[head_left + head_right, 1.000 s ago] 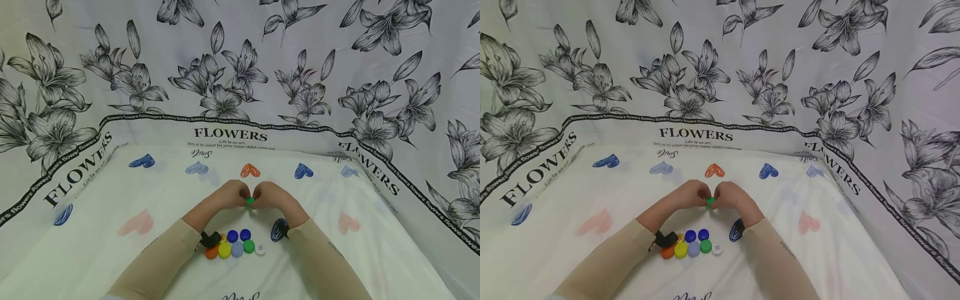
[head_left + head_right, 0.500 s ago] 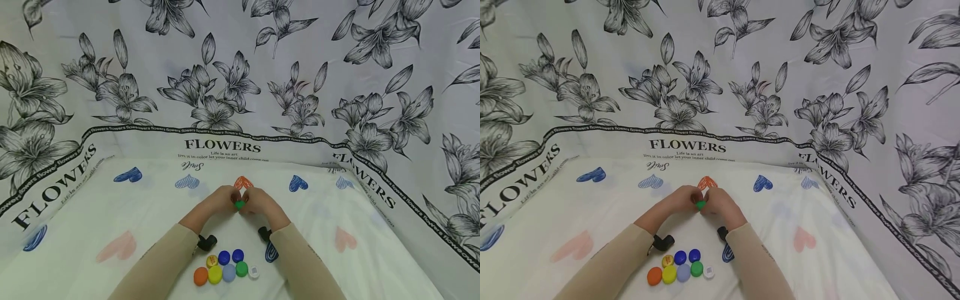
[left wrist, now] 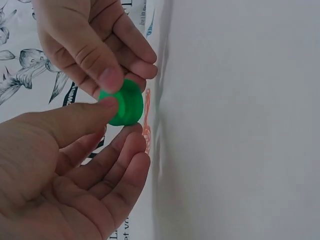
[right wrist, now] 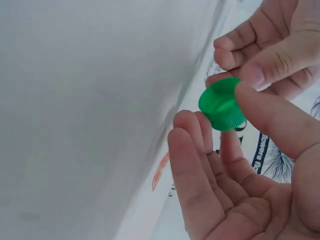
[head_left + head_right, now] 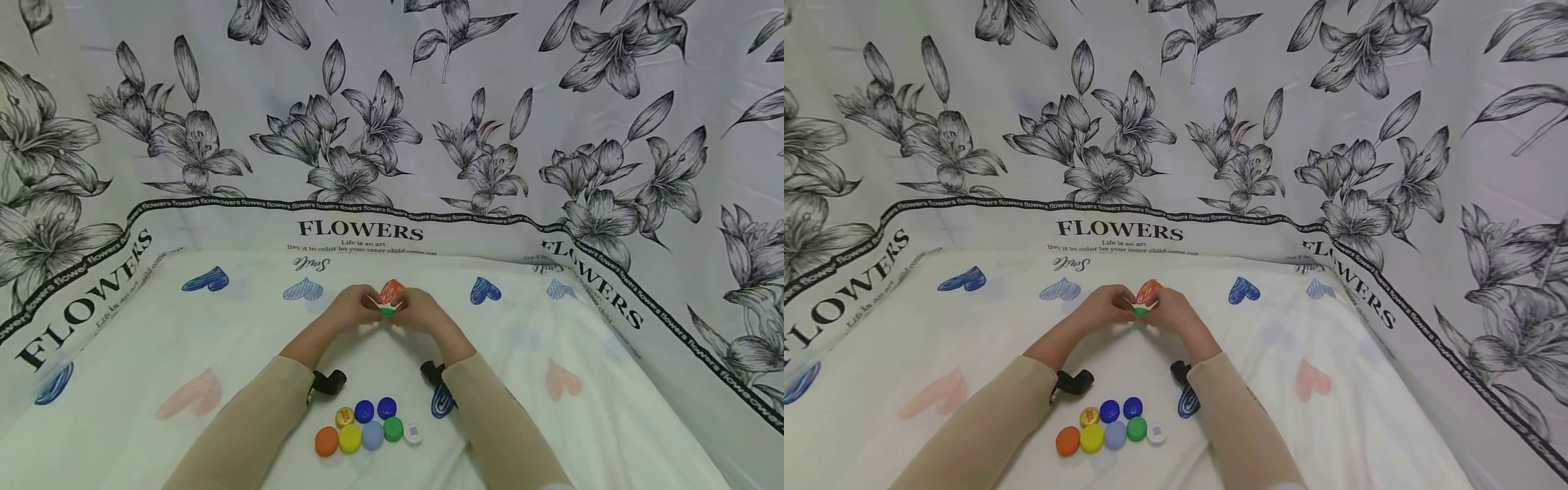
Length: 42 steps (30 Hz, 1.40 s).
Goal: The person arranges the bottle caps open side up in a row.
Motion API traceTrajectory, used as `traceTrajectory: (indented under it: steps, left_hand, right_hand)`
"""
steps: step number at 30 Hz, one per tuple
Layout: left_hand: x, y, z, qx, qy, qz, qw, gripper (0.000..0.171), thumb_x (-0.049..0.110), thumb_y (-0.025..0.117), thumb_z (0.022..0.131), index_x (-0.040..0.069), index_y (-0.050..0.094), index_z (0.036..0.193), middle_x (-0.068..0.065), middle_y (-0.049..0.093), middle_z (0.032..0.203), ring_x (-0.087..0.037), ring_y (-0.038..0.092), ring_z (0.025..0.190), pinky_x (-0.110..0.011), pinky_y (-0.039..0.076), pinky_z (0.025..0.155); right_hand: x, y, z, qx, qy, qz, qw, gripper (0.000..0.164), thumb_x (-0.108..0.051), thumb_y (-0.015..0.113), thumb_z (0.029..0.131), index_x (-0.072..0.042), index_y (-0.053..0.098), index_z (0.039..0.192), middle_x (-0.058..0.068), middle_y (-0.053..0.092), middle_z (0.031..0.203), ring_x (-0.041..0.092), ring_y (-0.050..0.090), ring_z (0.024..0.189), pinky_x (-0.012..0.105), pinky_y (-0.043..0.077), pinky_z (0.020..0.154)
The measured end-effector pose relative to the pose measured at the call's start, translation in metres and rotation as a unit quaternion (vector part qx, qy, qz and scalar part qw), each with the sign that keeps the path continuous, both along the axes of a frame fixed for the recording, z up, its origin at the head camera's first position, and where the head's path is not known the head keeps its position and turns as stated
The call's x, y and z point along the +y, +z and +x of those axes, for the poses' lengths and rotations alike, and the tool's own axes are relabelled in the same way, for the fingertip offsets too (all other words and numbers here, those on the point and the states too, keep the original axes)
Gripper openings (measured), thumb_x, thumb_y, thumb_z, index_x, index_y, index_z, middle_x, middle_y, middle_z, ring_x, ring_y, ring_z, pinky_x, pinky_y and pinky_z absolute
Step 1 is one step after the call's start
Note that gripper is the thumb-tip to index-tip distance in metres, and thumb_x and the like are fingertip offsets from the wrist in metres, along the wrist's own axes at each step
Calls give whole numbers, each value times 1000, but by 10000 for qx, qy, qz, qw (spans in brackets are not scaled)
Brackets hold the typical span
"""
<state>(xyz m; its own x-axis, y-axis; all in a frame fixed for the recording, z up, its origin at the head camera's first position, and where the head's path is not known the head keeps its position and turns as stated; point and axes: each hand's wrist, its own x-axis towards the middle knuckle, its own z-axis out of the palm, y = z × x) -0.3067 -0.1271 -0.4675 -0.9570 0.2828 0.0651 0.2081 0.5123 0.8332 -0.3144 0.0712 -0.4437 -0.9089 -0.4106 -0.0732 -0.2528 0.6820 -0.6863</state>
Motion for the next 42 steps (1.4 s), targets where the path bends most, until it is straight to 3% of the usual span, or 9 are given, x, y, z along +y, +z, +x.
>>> traceTrajectory:
  steps: [3, 7, 11, 18, 24, 27, 33, 37, 42]
  left_hand:
    - [0, 1, 3, -261, 335, 399, 9983, 17, 7, 76, 91, -1, 69, 104, -9, 74, 95, -22, 72, 78, -33, 58, 71]
    - [1, 2, 5, -411, 602, 537, 9959, 16, 13, 74, 95, 0, 74, 104, -8, 74, 93, -21, 72, 78, -32, 57, 70]
    - [3, 1, 4, -646, 499, 394, 9959, 21, 17, 69, 99, -1, 74, 109, -8, 73, 92, -20, 70, 79, -31, 55, 70]
    - [5, 2, 8, -731, 206, -170, 9970, 29, 13, 64, 98, -3, 69, 122, -9, 70, 92, -18, 63, 79, -30, 50, 69]
    - [8, 1, 9, -787, 111, -132, 9967, 35, 7, 60, 99, -9, 63, 129, -10, 69, 92, -18, 61, 80, -28, 49, 69]
    - [10, 0, 8, -807, 186, -103, 9965, 36, 8, 59, 100, -9, 62, 132, -10, 69, 94, -18, 62, 81, -29, 50, 71]
    - [6, 6, 24, -829, 548, -11, 9951, 36, 15, 54, 106, -5, 61, 134, -12, 68, 105, -21, 63, 84, -31, 51, 71]
    - [9, 4, 33, -853, 292, 54, 9959, 35, 23, 50, 109, -5, 64, 123, -11, 68, 101, -21, 64, 82, -30, 52, 67]
    - [-9, 16, 55, -911, -33, 34, 9958, 46, 40, 48, 109, 0, 70, 103, -8, 70, 89, -22, 66, 75, -33, 54, 67]
  right_hand:
    - [-1, -1, -1, -303, -171, -396, 9986, 26, -21, 77, 93, -2, 68, 107, 7, 69, 91, 21, 69, 82, 34, 55, 72]
    - [-1, -3, -3, -645, -456, -633, 9949, 25, -27, 72, 98, -2, 73, 103, 6, 73, 88, 19, 70, 81, 32, 56, 74]
    - [2, -4, -2, -1027, -763, -702, 9893, 27, -29, 72, 98, -2, 74, 100, 7, 75, 86, 17, 71, 78, 29, 56, 73]
    - [3, -10, -6, -1795, -913, -1412, 9693, 20, -16, 70, 100, 3, 71, 104, 13, 75, 86, 18, 73, 72, 27, 59, 71]
    - [8, -12, -8, -1974, -987, -1540, 9631, 17, -10, 67, 100, 4, 74, 106, 13, 75, 88, 18, 73, 77, 28, 59, 74]
    - [10, -9, -9, -1896, -826, -1467, 9673, 20, -9, 66, 100, 5, 73, 113, 13, 75, 92, 19, 73, 82, 31, 59, 79]
    - [21, 9, 9, -1199, -684, -860, 9867, 42, -19, 65, 101, 3, 60, 137, 13, 69, 115, 22, 70, 91, 33, 57, 84]
    - [38, 8, 26, -1029, -475, -681, 9912, 46, -22, 66, 101, -1, 57, 142, 14, 66, 123, 23, 69, 92, 35, 58, 85]
    - [32, 14, 42, -730, 472, -308, 9957, 36, -24, 68, 100, -7, 66, 132, 5, 66, 118, 19, 67, 90, 35, 58, 85]
